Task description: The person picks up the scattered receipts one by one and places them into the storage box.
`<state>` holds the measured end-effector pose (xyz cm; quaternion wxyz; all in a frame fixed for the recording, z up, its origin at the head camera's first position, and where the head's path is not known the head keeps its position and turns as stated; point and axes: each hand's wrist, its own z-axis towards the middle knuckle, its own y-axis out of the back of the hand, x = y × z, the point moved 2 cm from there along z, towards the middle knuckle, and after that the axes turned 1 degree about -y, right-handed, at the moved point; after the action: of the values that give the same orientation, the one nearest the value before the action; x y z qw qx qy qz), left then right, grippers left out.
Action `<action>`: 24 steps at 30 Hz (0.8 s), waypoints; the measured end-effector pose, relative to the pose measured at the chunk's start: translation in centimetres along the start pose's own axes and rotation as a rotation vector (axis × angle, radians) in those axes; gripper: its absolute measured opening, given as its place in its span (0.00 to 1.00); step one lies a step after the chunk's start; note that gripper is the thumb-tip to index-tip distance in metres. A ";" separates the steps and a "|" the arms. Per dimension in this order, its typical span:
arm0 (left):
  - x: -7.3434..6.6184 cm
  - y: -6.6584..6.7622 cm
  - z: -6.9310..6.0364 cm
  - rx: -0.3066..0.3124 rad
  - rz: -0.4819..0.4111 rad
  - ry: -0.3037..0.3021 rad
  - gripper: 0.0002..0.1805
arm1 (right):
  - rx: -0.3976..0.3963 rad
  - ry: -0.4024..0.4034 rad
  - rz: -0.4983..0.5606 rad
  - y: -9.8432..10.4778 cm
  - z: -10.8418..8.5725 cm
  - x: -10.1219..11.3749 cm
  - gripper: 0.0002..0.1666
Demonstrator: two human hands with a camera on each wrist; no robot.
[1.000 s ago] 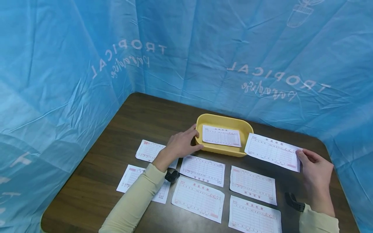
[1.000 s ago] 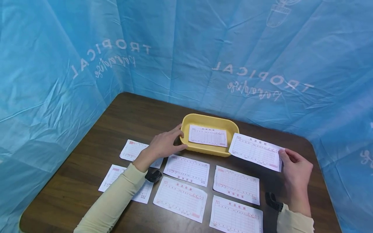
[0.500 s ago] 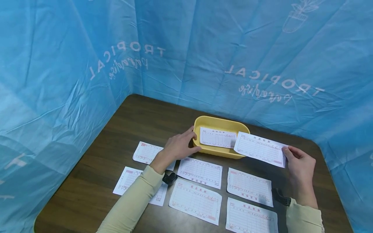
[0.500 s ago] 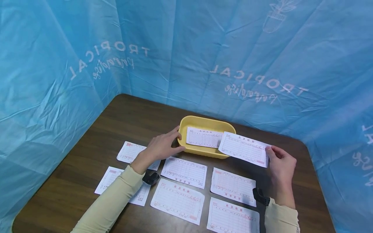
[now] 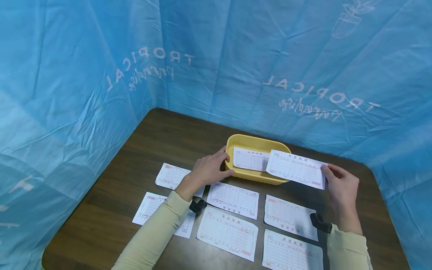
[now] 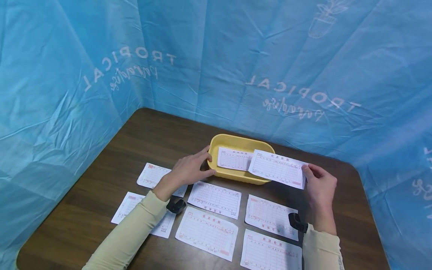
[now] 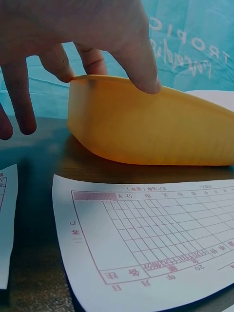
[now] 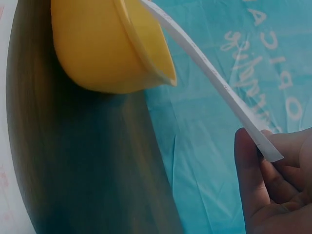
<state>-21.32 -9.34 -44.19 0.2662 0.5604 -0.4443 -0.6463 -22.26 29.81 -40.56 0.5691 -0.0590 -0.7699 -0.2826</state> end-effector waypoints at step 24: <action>0.1 0.1 0.2 0.015 0.001 -0.012 0.25 | 0.073 0.131 -0.177 -4.2 -0.9 1.4 0.33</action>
<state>-21.58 -9.42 -44.21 0.2596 0.5583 -0.4512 -0.6461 -23.68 25.51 -40.68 0.5928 0.0483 -0.7431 -0.3067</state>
